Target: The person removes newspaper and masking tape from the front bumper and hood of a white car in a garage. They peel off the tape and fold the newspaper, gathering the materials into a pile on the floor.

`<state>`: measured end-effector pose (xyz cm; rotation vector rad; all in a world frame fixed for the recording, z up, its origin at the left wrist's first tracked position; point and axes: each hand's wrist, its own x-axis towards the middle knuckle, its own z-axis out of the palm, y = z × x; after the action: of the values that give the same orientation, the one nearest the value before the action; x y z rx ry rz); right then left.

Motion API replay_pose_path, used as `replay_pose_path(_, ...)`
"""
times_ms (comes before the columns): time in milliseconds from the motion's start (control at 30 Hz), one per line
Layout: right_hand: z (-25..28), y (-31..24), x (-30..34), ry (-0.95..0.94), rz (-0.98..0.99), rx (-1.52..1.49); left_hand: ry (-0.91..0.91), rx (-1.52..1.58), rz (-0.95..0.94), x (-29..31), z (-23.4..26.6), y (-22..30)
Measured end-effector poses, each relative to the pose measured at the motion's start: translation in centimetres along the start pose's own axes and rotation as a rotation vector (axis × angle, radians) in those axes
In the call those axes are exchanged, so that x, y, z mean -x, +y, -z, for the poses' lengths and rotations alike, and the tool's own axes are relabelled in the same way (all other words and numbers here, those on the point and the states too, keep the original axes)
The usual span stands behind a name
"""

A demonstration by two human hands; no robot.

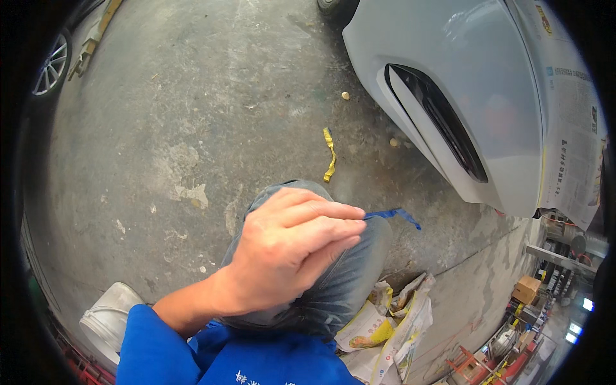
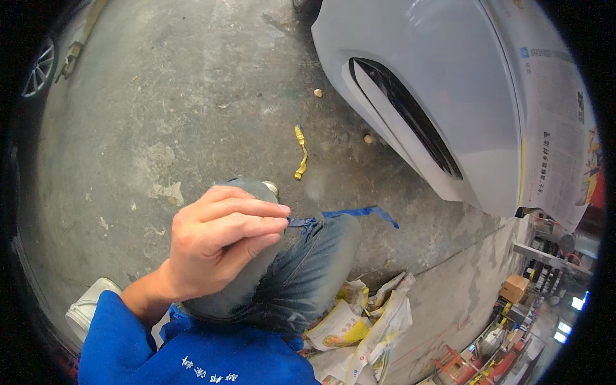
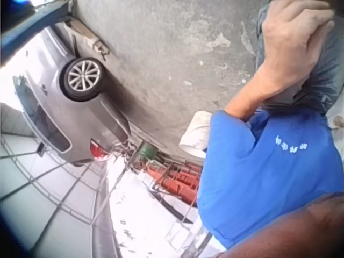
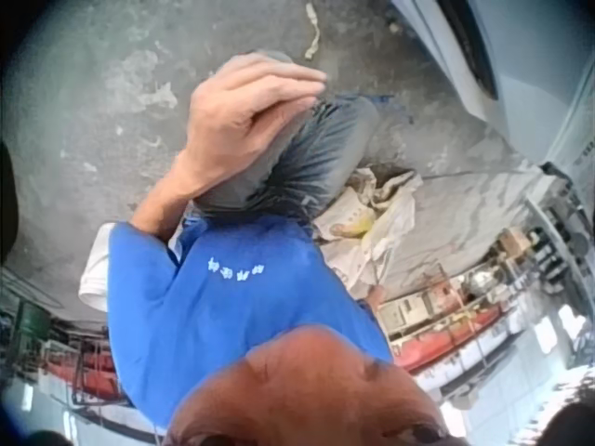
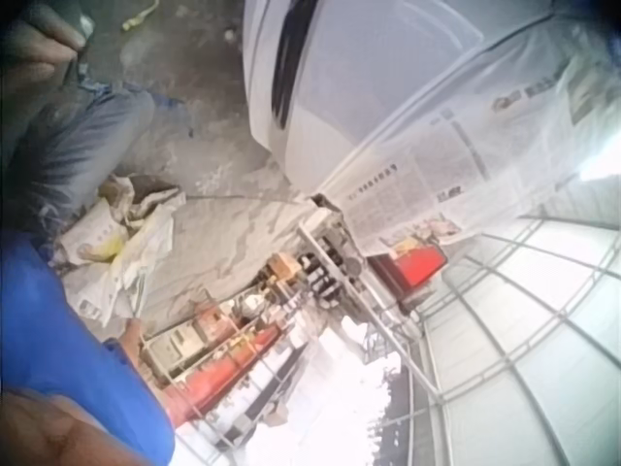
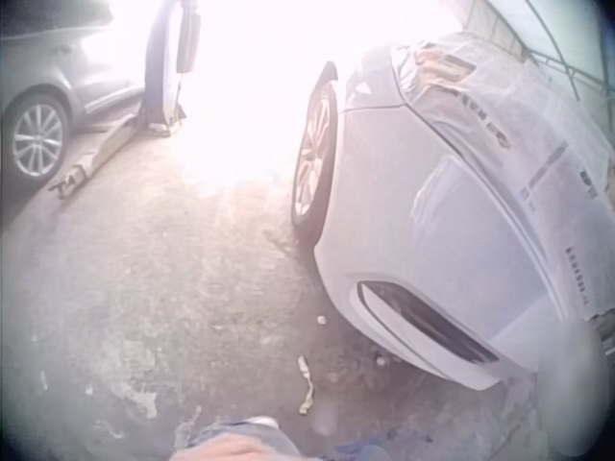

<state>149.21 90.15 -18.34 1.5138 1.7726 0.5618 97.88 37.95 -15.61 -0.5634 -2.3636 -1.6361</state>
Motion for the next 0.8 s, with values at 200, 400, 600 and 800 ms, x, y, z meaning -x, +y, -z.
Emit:
replay_pose_path(200,-0.8,0.8,-2.9,0.006,-0.015,-0.042,0.015,-0.082,0.019,0.3,-0.1,-0.5)
replay_pose_path(400,-0.3,1.8,-8.3,0.100,0.012,-0.280,-0.027,-0.167,0.088,0.1,1.1,-0.1)
replay_pose_path(600,7.6,-15.0,-3.0,0.271,0.323,-1.078,-0.146,-0.377,0.203,1.8,5.5,0.1)
replay_pose_path(800,16.1,-33.8,11.7,-0.200,1.021,-1.174,-0.275,-0.475,0.662,6.0,10.2,2.2)
